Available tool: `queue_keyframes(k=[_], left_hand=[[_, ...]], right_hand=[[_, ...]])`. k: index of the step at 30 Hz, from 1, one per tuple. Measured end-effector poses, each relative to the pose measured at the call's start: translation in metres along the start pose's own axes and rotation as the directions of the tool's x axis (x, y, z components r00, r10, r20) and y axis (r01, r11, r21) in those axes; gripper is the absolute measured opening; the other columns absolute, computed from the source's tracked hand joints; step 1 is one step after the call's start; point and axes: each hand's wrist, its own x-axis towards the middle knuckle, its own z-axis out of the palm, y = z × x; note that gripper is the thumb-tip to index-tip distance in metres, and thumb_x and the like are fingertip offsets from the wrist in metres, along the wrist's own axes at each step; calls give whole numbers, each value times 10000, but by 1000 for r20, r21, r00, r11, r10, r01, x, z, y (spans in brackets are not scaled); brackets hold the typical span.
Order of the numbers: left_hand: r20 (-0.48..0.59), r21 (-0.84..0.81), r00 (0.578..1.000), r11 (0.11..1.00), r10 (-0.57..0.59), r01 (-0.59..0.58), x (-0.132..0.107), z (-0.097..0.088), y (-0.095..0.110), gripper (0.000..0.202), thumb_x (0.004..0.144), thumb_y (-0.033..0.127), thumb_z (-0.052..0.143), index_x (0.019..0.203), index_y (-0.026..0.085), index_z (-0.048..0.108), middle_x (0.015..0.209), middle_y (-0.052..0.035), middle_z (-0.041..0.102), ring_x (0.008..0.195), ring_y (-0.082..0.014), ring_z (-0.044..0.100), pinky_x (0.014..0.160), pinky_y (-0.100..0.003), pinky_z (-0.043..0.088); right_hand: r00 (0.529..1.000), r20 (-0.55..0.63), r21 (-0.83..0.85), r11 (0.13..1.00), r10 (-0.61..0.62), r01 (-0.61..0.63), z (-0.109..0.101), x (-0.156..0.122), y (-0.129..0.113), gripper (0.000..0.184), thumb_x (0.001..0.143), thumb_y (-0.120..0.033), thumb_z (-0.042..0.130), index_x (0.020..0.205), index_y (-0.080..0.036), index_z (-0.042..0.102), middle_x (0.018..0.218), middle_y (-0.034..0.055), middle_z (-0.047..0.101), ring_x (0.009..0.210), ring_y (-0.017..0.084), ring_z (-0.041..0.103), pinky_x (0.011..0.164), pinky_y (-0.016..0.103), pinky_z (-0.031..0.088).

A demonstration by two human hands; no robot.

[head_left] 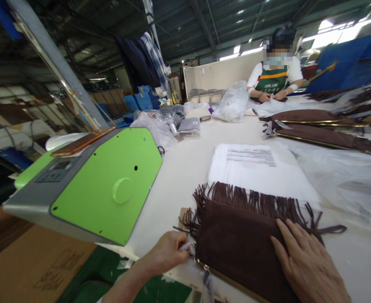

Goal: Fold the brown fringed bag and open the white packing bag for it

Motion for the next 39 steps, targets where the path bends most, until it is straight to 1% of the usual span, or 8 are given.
queue_keyframes(k=[6, 12, 19, 26, 30, 32, 36, 39], left_hand=[[322, -173, 947, 982, -14, 74, 2, -21, 4, 135, 587, 298, 511, 575, 164, 501, 491, 66, 329, 458, -74, 260, 424, -226, 159], [424, -147, 905, 983, -37, 109, 10, -33, 9, 183, 551, 339, 549, 584, 160, 539, 487, 52, 373, 446, -83, 286, 420, -227, 191], [414, 75, 910, 997, -34, 3, 13, -41, 19, 119, 597, 299, 501, 551, 189, 494, 491, 58, 356, 444, -85, 280, 414, -241, 161], [398, 295, 917, 949, -18, -109, 14, -50, 35, 165, 580, 222, 517, 490, 199, 380, 450, 58, 320, 449, -101, 303, 460, -257, 194], [475, 254, 877, 965, -64, -67, 13, -53, 34, 191, 615, 309, 563, 522, 198, 437, 466, 61, 367, 429, -97, 314, 429, -247, 201], [484, 217, 867, 976, -120, 14, 11, -49, 30, 234, 549, 325, 654, 502, 192, 467, 444, 65, 381, 401, -90, 308, 403, -244, 187], [354, 126, 922, 984, -160, 122, 3, -39, 28, 155, 488, 125, 582, 441, 189, 449, 394, 73, 347, 374, -78, 275, 403, -246, 153], [274, 38, 954, 992, -123, 117, -5, -38, 30, 114, 493, 106, 495, 444, 194, 442, 404, 70, 354, 384, -79, 283, 409, -240, 153]], right_hand=[[1000, -13, -1, 1000, -26, 26, -1, 1, 0, 393, 765, -14, 320, 896, -116, 677, 1149, 211, 573, 1130, 414, 455, 809, 548, 442], [998, 25, 39, 998, 56, -57, 0, 2, -1, 396, 821, -96, 284, 953, -100, 658, 1164, 210, 571, 1141, 382, 460, 860, 542, 418], [988, 78, 57, 989, 133, -137, 0, 3, -3, 402, 861, -182, 274, 1000, -72, 635, 1163, 204, 576, 1085, 366, 507, 875, 523, 425], [978, 133, 91, 981, 159, -172, 0, 1, -4, 413, 861, -198, 262, 1040, -93, 618, 1203, 193, 556, 1149, 346, 471, 921, 525, 398], [961, 152, 96, 965, 229, -245, -4, 4, -5, 432, 866, -243, 263, 1086, -76, 595, 1193, 200, 562, 1126, 348, 494, 915, 519, 414], [965, 151, 103, 967, 216, -233, -6, 6, -4, 443, 867, -243, 253, 1094, -67, 591, 1186, 205, 566, 1114, 354, 504, 907, 523, 419], [962, 153, 110, 963, 228, -246, -6, 6, -5, 458, 870, -247, 244, 1116, -50, 576, 1188, 219, 560, 1116, 357, 505, 909, 528, 415], [958, 151, 116, 958, 245, -263, -5, 6, -6, 467, 873, -264, 244, 1125, -45, 571, 1193, 223, 555, 1113, 354, 509, 914, 523, 415]])
